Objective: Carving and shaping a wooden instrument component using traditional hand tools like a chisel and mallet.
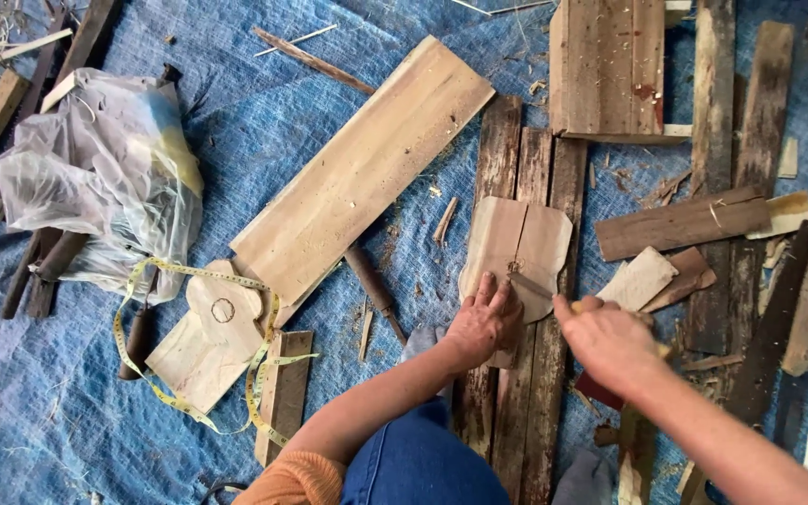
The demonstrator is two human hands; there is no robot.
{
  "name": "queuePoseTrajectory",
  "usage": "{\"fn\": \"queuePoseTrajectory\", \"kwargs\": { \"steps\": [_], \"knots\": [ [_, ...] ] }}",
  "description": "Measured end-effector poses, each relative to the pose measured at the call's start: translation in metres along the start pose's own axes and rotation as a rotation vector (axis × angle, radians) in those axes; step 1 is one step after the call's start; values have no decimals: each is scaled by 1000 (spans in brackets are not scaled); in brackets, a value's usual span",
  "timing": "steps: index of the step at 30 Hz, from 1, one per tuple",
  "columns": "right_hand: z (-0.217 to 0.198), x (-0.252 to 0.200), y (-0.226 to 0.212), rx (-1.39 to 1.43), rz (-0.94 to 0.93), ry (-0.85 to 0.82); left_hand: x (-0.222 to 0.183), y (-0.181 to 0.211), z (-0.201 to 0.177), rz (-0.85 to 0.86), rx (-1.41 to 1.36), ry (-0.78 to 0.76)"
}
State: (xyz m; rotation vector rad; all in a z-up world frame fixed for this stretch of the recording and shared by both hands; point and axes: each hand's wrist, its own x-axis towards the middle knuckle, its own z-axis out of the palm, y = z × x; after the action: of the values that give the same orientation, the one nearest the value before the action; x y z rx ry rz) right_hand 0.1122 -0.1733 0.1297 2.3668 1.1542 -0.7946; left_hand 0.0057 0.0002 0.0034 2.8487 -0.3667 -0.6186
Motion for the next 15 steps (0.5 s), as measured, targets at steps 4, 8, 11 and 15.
{"fn": "queuePoseTrajectory", "kwargs": {
  "steps": [4,8,11,15],
  "knots": [
    [10,-11,-17,250,95,-71,3,2,-2,-6,28,-58],
    [-8,-32,-47,553,251,-31,5,2,1,-15,72,-79],
    [60,-19,-57,978,368,86,4,3,3,-14,49,-91],
    [87,-3,-84,1433,618,114,-2,3,-1,-17,47,-47]
  ]
}}
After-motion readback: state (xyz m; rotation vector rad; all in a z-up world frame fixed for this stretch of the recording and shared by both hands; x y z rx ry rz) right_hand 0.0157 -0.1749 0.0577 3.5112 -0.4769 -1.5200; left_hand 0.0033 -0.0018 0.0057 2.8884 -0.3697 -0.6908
